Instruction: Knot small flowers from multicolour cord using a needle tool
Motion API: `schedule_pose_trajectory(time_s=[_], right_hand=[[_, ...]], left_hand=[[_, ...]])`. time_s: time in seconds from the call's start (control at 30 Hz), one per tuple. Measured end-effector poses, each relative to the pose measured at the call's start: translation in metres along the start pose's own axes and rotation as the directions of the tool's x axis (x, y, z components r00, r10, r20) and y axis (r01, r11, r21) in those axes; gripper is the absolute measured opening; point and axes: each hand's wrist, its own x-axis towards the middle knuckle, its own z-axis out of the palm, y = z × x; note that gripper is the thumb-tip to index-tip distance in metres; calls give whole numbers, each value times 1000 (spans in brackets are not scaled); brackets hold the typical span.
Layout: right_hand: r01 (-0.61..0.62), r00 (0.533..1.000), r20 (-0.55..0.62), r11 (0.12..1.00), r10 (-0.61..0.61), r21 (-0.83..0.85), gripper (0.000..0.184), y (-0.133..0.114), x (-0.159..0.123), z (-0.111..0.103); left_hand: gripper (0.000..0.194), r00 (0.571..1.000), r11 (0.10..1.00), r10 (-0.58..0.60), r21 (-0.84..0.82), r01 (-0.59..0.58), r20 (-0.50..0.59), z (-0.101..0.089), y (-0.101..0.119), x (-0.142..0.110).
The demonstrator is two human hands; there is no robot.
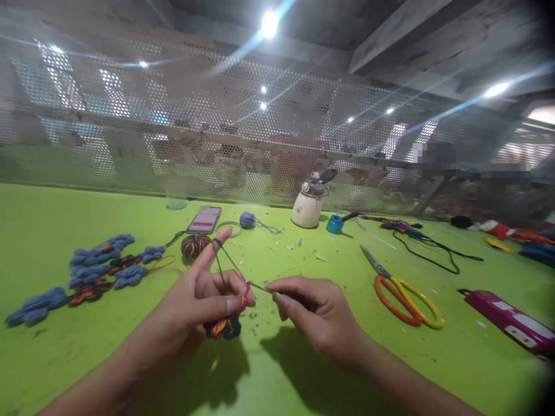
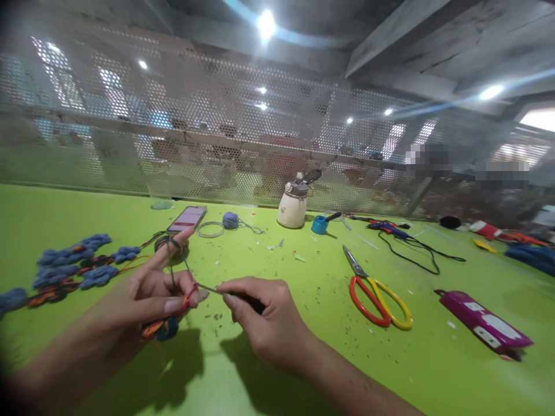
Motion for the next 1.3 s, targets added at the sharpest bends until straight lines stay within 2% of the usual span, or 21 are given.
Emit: schedule_pose_trajectory(time_s=[0.17, 0.33, 0.47, 0.57, 0.63, 0.77, 0.87, 0.97, 1.03, 1.1, 1.17, 1.23, 1.3], right_hand=[[85, 996, 7, 991, -85, -103, 18, -1, 0, -4], [70, 997, 25, 992, -68, -107, 18, -3, 2, -5], [-90, 992, 95, 995, 85, 52, 17, -3, 2, -4], [-240, 966, 160, 939, 204, 247, 18, -1, 1, 0], [-310, 947, 188, 890, 259, 336, 22, 0, 1, 2], [-376, 926, 179, 855, 333, 357, 29, 0, 3, 3], [-436, 899, 201, 826, 388, 356, 29, -1, 5, 5], [-471, 881, 201, 757, 428, 453, 28, 1, 3, 10], [-461, 880, 191, 688, 434, 560, 26, 2, 1, 17], [-426, 889, 172, 628, 424, 651, 23, 3, -1, 22], [-368, 910, 126, 628, 396, 686, 21, 3, -3, 26], [-321, 931, 77, 700, 357, 637, 20, 3, -4, 25], [-268, 954, 21, 821, 299, 504, 18, 4, -4, 22]], left_hand=[[114, 999, 999, 24, -34, -26, -38, 1, 2, -1], [103, 998, 999, -6, -51, 3, -64, -2, 3, 0], [103, 997, 1000, -5, -24, 3, -77, -4, 0, 2], [102, 999, 995, 16, 101, -11, -49, -2, -6, 5], [94, 999, 979, 22, 205, -15, -32, 0, -9, 5], [92, 1000, 937, 29, 348, -27, 0, 2, -11, 4], [88, 990, 838, 144, 532, -120, -3, 4, -14, 1], [75, 941, 655, 334, 705, -271, 52, 8, -22, -5], [66, 910, 588, 406, 736, -335, 90, 11, -26, -8], [63, 907, 628, 418, 706, -328, 50, 13, -27, -9], [74, 943, 769, 333, 584, -258, -22, 14, -25, -8], [90, 977, 901, 206, 401, -165, -61, 13, -19, -6], [100, 992, 964, 116, 247, -101, -50, 11, -11, -3]])
